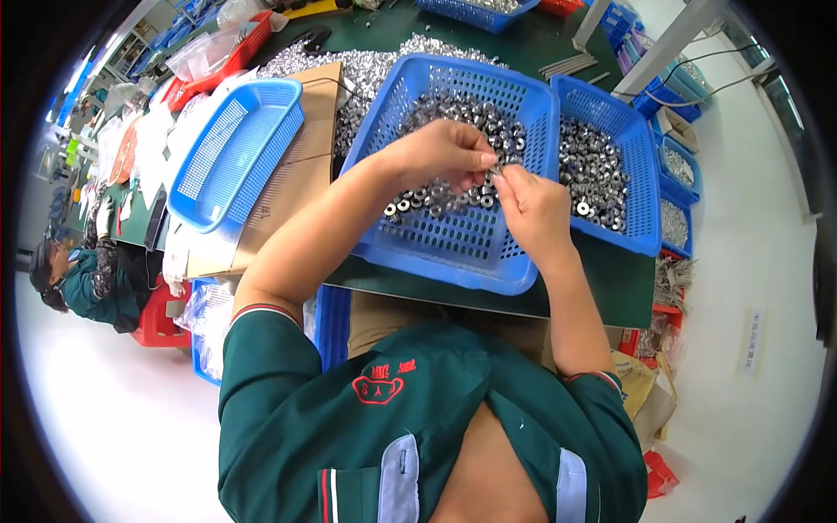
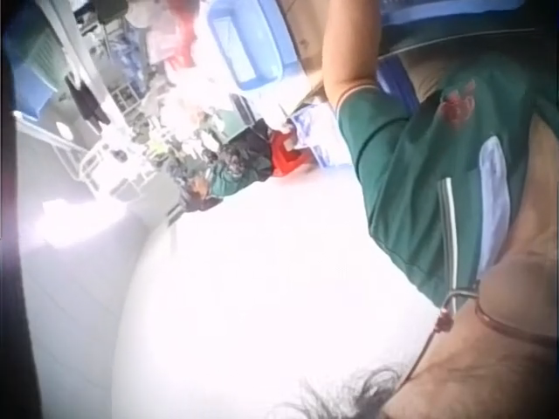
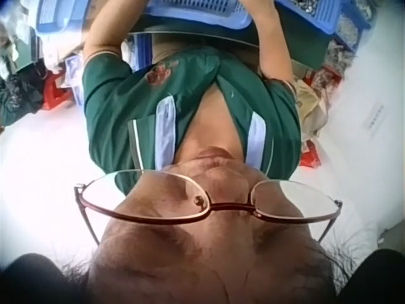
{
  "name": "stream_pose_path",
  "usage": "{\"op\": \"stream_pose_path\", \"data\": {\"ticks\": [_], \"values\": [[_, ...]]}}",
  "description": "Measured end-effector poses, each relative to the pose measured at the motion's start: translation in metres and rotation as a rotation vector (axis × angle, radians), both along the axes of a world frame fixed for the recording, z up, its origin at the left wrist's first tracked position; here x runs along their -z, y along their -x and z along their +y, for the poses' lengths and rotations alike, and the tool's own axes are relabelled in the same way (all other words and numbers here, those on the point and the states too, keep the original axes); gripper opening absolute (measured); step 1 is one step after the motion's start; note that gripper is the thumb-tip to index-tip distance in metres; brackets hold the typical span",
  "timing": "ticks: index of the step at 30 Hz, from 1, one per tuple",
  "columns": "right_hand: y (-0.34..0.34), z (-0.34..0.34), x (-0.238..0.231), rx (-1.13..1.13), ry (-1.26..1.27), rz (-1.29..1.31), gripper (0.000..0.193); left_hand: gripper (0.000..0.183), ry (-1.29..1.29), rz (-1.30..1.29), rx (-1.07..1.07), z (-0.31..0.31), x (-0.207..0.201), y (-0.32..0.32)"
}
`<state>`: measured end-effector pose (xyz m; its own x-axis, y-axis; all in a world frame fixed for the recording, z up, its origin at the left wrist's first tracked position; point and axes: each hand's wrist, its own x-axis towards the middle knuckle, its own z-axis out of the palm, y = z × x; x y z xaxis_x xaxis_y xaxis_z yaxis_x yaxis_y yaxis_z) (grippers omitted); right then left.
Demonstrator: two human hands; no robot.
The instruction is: The person is manually assembling small metal hardware components (washers and rings) by hand at a workbench.
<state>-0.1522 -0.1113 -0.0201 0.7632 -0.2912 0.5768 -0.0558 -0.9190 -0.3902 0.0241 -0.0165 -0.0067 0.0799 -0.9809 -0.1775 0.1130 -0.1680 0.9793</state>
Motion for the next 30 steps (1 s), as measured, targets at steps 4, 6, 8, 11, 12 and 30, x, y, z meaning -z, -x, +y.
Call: {"op": "stream_pose_path", "data": {"ticks": [4,6,8,11,12,30], "values": [[0.0,-0.003,0.003,-0.008,-0.203,0.053,0.022,0.02,-0.008,-0.039,-0.001,0.001,-0.003,-0.001],[0.0,-0.007,0.005,-0.048,-0.445,0.066,0.025,0.019,0.051,-0.071,-0.012,0.001,-0.006,0.004],[0.001,-0.01,0.003,-0.109,-0.634,0.049,0.024,0.018,0.137,-0.107,-0.002,0.002,-0.01,0.004],[0.003,-0.01,-0.001,-0.109,-0.769,0.123,0.026,0.015,0.218,-0.054,-0.04,0.003,-0.008,0.008],[0.003,-0.009,-0.001,-0.118,-0.788,0.092,0.026,0.015,0.217,-0.057,-0.038,0.003,-0.009,0.006],[0.002,-0.005,0.004,-0.028,-0.472,0.047,0.023,0.026,-0.214,-1.552,0.313,0.0,0.04,0.026]]}}
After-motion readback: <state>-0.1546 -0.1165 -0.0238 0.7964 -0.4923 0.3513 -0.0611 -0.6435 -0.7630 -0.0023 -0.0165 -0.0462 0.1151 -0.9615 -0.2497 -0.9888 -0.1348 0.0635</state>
